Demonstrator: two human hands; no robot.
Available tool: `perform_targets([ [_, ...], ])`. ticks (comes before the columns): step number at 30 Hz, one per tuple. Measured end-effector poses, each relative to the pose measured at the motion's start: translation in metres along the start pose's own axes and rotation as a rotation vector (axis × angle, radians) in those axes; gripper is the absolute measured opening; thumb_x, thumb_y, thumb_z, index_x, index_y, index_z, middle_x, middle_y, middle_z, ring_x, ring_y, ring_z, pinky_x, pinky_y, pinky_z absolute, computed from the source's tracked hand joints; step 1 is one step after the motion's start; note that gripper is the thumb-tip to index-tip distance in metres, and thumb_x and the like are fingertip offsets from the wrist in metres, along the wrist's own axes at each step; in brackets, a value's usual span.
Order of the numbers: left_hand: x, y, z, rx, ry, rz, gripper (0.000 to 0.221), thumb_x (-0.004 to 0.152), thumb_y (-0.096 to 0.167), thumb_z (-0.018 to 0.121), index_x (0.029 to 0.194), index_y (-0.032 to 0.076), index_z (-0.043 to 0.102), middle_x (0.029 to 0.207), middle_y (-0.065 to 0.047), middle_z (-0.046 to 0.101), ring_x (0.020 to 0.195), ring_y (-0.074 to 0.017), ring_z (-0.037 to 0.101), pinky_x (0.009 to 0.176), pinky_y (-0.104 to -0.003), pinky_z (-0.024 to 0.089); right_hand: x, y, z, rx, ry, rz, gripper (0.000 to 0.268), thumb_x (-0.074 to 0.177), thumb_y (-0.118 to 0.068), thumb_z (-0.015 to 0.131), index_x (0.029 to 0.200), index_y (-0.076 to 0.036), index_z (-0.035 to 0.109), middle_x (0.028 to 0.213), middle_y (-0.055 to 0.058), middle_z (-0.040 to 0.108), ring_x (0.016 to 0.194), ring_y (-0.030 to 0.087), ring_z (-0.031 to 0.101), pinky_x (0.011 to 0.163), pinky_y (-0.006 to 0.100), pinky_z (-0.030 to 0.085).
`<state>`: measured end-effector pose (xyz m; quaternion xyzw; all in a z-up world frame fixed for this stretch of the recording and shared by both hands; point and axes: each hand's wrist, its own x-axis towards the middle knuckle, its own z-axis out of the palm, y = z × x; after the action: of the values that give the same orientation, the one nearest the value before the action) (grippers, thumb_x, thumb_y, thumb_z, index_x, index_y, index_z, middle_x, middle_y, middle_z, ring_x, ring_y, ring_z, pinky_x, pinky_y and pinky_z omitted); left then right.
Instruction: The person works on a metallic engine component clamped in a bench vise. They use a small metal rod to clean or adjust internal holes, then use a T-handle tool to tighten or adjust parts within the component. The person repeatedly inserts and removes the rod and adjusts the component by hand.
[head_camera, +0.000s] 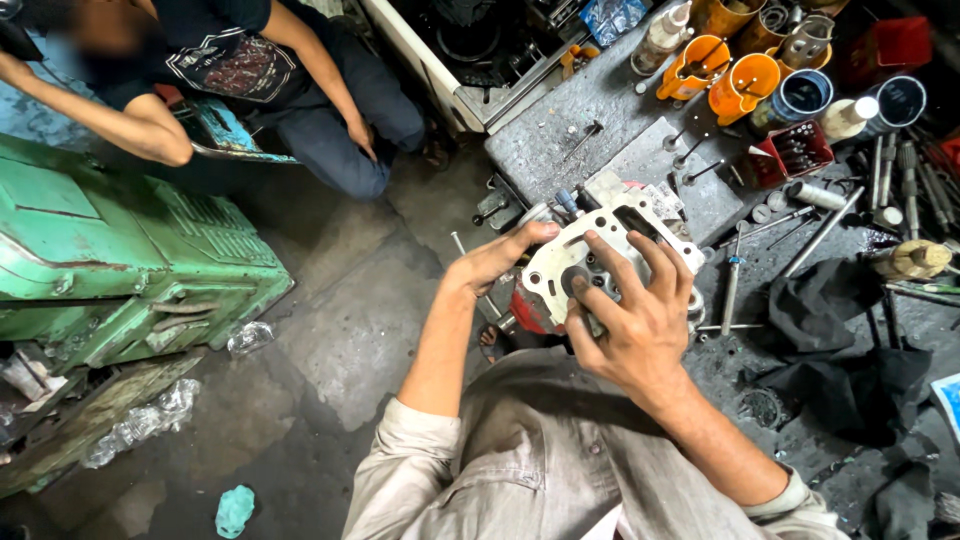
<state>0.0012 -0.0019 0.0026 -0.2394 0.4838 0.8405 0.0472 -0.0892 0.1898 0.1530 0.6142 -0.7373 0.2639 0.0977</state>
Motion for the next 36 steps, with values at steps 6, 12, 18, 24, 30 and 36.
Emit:
perform_targets([
  [6,-0.006,0.003,0.003,-0.005,0.035,-0.024,0.088,0.079,0.065,0.067,0.141,0.002,0.059,0.134,-0.015,0.066,0.124,-0.0232,0.060,0.105,-0.035,0.045,0.000,0.000,0.000,-0.009,-0.022,-0.012,0.021,0.075,-0.018,0.075,0.096,-0.013,0.075,0.140,0.009,0.063,0.134,0.039,0.050,0.116,0.054,0.032],
  [12,-0.003,-0.001,0.013,-0.166,0.034,-0.012,0.083,0.079,0.062,0.070,0.135,0.000,0.063,0.127,-0.017,0.069,0.114,-0.0255,0.065,0.099,-0.038,0.051,-0.006,0.003,0.006,0.022,0.120,-0.053,0.023,0.075,-0.013,0.074,0.097,-0.009,0.072,0.133,0.010,0.066,0.125,0.035,0.057,0.109,0.050,0.041],
  [18,-0.002,-0.004,0.007,-0.106,0.033,-0.004,0.083,0.080,0.063,0.068,0.135,0.001,0.063,0.130,-0.016,0.068,0.116,-0.0247,0.064,0.101,-0.036,0.050,-0.009,0.004,0.007,0.040,0.120,-0.037,0.022,0.074,-0.012,0.075,0.095,-0.010,0.071,0.131,0.010,0.066,0.125,0.035,0.055,0.108,0.051,0.040],
  [24,-0.001,-0.002,0.004,-0.054,0.034,-0.004,0.085,0.080,0.065,0.067,0.137,0.002,0.062,0.133,-0.014,0.067,0.121,-0.0226,0.061,0.105,-0.035,0.046,-0.007,0.004,0.003,0.030,0.112,-0.047,0.024,0.073,-0.014,0.075,0.097,-0.011,0.072,0.130,0.008,0.066,0.126,0.036,0.052,0.108,0.052,0.038],
  [30,-0.003,0.001,0.006,-0.065,0.058,-0.006,0.084,0.079,0.064,0.069,0.135,0.002,0.063,0.132,-0.014,0.068,0.121,-0.0234,0.062,0.105,-0.035,0.046,-0.006,0.004,0.001,0.032,0.098,-0.043,0.027,0.072,-0.016,0.075,0.099,-0.011,0.073,0.134,0.009,0.064,0.127,0.036,0.052,0.110,0.053,0.037],
  [36,-0.004,0.001,0.005,-0.066,0.094,-0.044,0.082,0.078,0.063,0.070,0.132,0.001,0.065,0.125,-0.014,0.070,0.115,-0.0238,0.064,0.100,-0.036,0.048,-0.002,-0.001,-0.003,0.027,0.086,-0.008,0.026,0.073,-0.019,0.075,0.098,-0.012,0.073,0.137,0.009,0.062,0.128,0.038,0.051,0.110,0.052,0.037],
])
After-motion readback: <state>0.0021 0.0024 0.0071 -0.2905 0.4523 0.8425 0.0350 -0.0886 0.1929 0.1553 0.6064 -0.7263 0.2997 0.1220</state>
